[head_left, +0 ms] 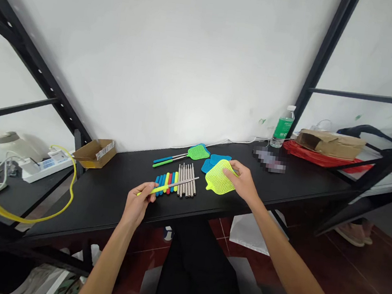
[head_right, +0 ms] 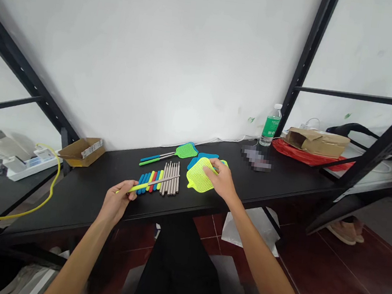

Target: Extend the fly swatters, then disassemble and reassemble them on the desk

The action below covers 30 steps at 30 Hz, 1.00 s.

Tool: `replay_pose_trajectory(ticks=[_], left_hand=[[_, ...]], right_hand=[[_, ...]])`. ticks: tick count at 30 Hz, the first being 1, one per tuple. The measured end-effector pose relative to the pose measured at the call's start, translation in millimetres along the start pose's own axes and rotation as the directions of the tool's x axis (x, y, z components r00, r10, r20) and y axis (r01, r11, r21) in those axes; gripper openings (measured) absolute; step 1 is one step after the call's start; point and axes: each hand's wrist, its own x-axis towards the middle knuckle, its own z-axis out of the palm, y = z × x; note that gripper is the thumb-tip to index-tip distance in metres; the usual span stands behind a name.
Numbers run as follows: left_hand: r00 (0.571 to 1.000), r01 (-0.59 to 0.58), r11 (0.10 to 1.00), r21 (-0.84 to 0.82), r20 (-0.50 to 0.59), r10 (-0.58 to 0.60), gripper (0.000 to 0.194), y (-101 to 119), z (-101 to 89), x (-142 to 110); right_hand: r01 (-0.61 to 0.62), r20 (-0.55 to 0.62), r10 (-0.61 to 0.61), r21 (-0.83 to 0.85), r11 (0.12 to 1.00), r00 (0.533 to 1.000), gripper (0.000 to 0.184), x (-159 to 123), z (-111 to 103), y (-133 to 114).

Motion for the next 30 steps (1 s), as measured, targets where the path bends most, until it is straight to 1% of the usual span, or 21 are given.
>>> replay_pose_trajectory(ticks=[3,5,6,10,17,25,30], left_hand=[[1.0,0.001,1.0,-0.001,-0.003,-0.001,0.026,0.9,0.9,-0.3],[1.0,0.003,1.0,-0.002,-0.001,-0.003,0.026,1.2,1.3,-0.5],[1.0,0.003,1.0,-0.002,-0.001,-0.003,0.026,1.3,1.4,-0.5],[1.0,0.002,1.0,0.013,-0.003,-0.002,0.027,1.5,1.5,-0.9],[1.0,0.0,0.999,0.036,-0.001,0.0,0.029,2.5,2.1,-1.5],[1.0,0.01,1.0,-0.009,-0.004,-0.01,0.026,0.8,0.5,-0.4],[1.0,0.006,0.999,-0.036,-0.015,-0.007,0.026,0.8,-0.5,-0.4]], right_hand=[[-0.145,0.007,0.146,0.163,0.976,0.989,0.027,-2.4,8.5,4.3],[-0.223,0.012,0.225,0.198,0.955,0.974,0.028,-4.5,14.5,7.5],[-0.24,0.007,0.244,0.203,0.949,0.97,0.028,-5.4,17.3,9.0],[-0.249,-0.019,0.263,0.261,0.933,0.965,0.028,-8.1,28.2,14.3],[-0.322,0.022,0.338,0.363,0.874,0.941,0.033,-13.1,44.1,21.3],[-0.34,-0.065,0.418,0.477,0.811,0.906,0.033,-11.3,42.7,20.0],[-0.34,-0.08,0.428,0.485,0.806,0.9,0.032,-10.7,43.1,20.8]])
